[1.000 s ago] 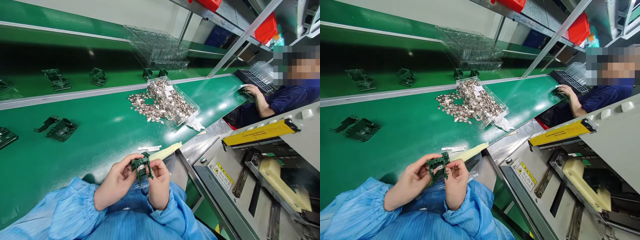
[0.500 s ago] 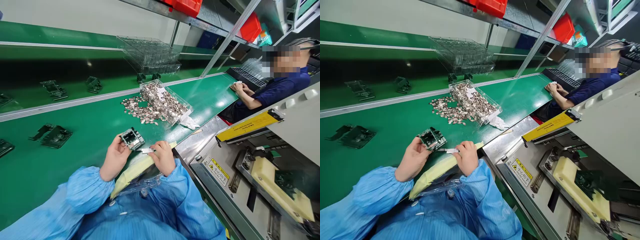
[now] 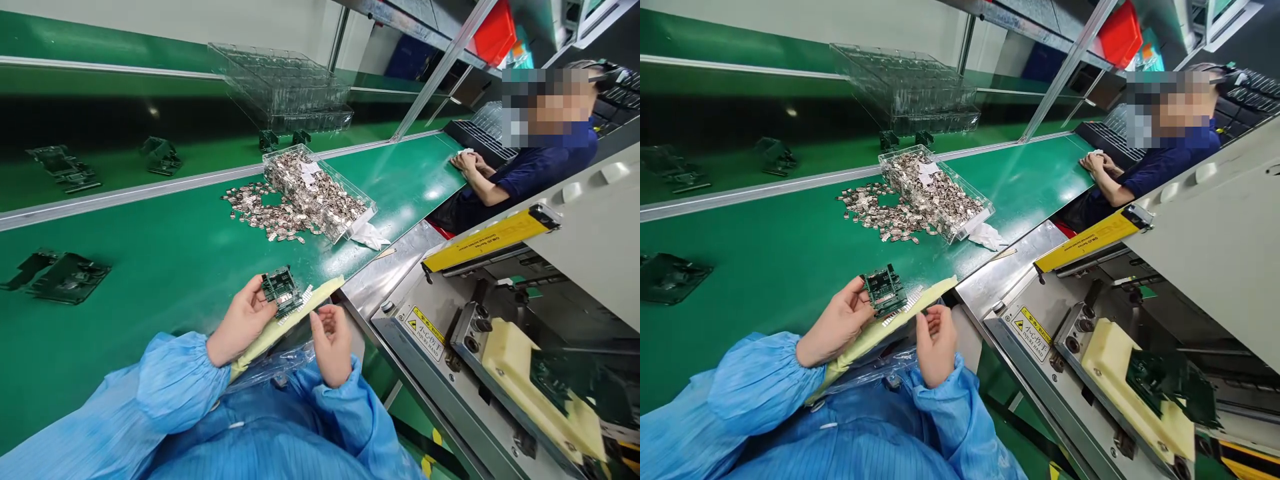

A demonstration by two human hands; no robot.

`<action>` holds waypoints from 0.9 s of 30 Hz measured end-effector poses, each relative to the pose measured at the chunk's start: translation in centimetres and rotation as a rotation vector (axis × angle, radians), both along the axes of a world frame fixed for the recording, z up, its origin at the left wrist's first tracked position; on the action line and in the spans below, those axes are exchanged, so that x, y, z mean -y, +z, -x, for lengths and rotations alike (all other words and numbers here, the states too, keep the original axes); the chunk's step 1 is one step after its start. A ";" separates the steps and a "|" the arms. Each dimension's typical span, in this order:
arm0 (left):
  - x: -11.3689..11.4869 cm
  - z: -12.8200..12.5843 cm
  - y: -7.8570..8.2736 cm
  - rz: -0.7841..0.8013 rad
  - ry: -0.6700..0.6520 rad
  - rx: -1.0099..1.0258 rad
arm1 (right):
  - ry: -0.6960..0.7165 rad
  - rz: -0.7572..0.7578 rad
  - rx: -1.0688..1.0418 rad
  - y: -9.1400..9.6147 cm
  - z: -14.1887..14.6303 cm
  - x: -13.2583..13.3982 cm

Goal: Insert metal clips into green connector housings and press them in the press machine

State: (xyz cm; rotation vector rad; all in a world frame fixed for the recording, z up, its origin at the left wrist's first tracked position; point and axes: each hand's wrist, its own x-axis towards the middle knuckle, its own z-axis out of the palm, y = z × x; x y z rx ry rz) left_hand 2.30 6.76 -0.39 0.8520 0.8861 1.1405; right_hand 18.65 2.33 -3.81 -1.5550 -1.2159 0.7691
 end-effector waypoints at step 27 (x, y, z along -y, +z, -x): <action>-2.2 -4.5 0.3 -0.092 -0.106 -0.095 | 0.018 0.066 -0.630 -4.4 4.7 1.7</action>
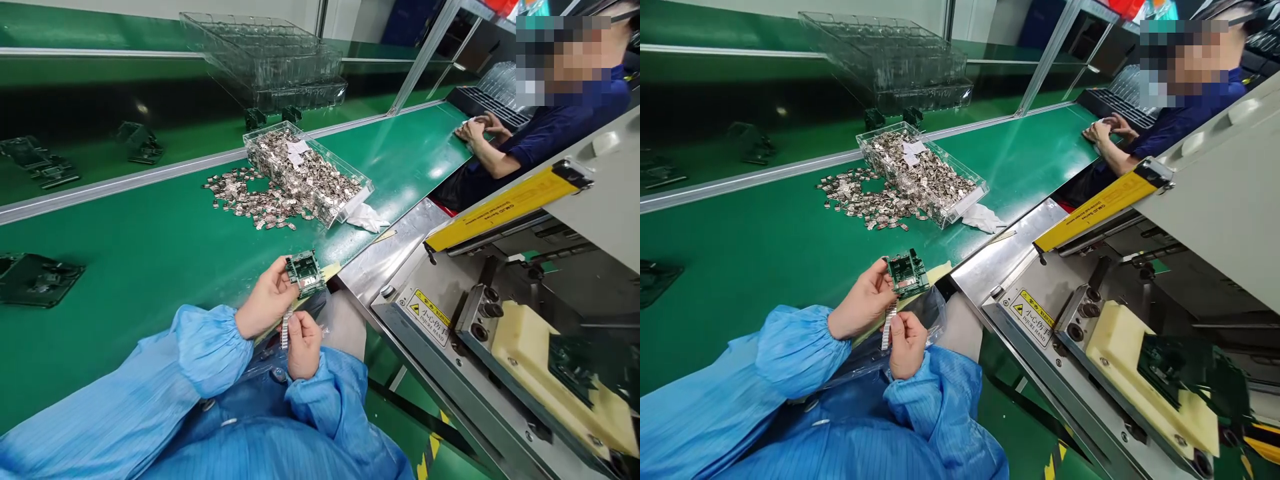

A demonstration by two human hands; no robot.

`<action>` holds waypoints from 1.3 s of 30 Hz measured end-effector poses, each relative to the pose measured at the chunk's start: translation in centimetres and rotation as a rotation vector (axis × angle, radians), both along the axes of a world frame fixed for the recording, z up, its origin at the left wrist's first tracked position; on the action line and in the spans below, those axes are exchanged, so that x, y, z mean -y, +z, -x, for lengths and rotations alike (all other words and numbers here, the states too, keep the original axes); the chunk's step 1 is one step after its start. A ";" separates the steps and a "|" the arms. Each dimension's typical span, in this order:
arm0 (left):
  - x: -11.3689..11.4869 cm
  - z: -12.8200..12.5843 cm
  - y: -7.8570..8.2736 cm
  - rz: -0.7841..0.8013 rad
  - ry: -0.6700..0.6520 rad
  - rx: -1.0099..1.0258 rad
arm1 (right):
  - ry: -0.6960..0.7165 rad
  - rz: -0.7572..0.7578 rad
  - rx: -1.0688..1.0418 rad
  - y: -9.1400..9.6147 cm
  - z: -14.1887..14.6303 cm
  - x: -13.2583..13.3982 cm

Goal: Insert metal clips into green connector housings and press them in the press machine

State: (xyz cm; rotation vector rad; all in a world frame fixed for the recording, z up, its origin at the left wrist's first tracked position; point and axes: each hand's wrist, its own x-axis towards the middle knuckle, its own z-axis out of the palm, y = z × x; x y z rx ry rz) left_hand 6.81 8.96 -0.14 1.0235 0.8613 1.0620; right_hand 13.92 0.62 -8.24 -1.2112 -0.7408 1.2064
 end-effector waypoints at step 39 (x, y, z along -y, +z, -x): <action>5.2 4.0 1.0 -0.132 0.151 -0.021 | -0.132 -0.215 0.437 8.8 1.2 -2.1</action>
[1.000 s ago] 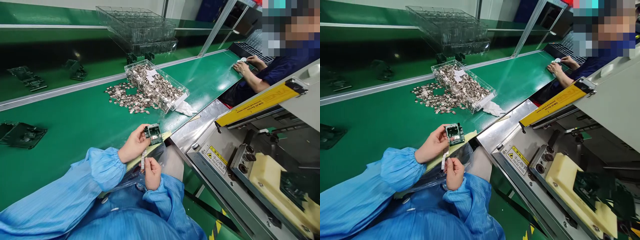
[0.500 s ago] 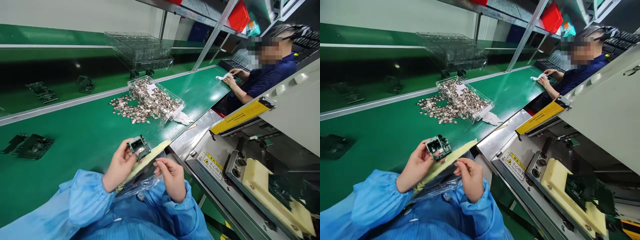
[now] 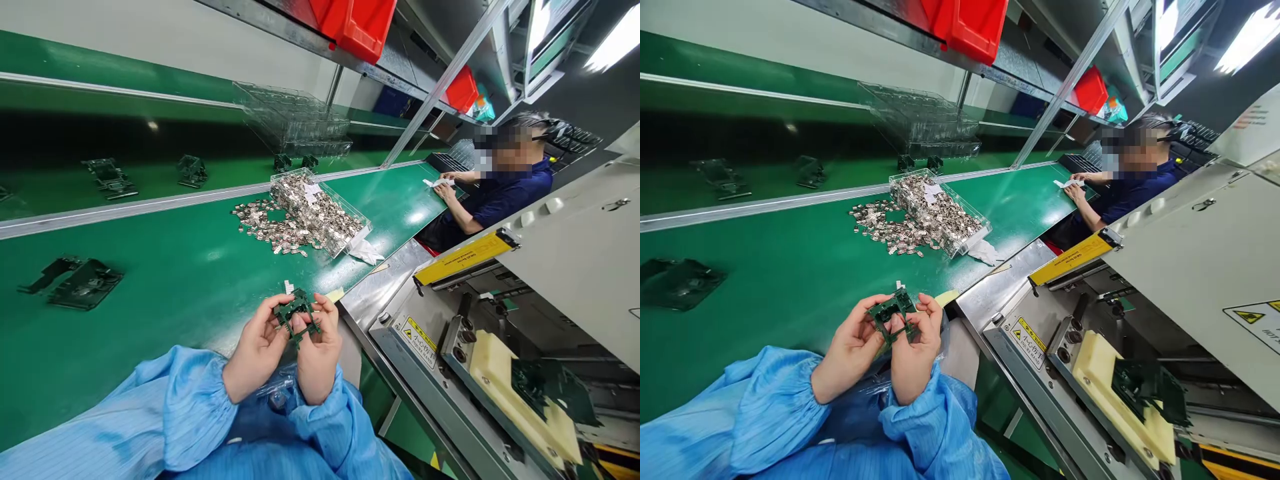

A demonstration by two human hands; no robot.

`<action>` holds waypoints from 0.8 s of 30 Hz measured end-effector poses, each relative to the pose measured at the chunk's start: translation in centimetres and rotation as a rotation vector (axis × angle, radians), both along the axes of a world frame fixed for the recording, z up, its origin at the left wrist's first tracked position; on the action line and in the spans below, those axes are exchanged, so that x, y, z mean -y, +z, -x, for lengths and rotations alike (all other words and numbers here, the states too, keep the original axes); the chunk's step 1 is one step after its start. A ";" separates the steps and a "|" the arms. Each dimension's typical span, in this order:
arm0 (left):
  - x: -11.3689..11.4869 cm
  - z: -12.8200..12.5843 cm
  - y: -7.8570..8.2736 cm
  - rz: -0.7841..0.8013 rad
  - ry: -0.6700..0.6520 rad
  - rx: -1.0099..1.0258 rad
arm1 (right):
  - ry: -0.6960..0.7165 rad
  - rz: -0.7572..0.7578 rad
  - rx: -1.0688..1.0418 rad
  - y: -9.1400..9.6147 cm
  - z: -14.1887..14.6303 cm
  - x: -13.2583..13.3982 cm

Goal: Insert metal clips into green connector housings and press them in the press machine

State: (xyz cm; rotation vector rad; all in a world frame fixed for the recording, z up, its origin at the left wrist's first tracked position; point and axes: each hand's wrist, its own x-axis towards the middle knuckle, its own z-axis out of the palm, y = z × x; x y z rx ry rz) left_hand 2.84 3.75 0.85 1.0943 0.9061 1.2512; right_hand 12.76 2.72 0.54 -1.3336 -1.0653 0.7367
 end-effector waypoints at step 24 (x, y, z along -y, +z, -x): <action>-3.2 -23.8 11.2 -0.631 -0.840 -0.237 | -0.854 -0.449 0.292 7.5 -27.4 18.6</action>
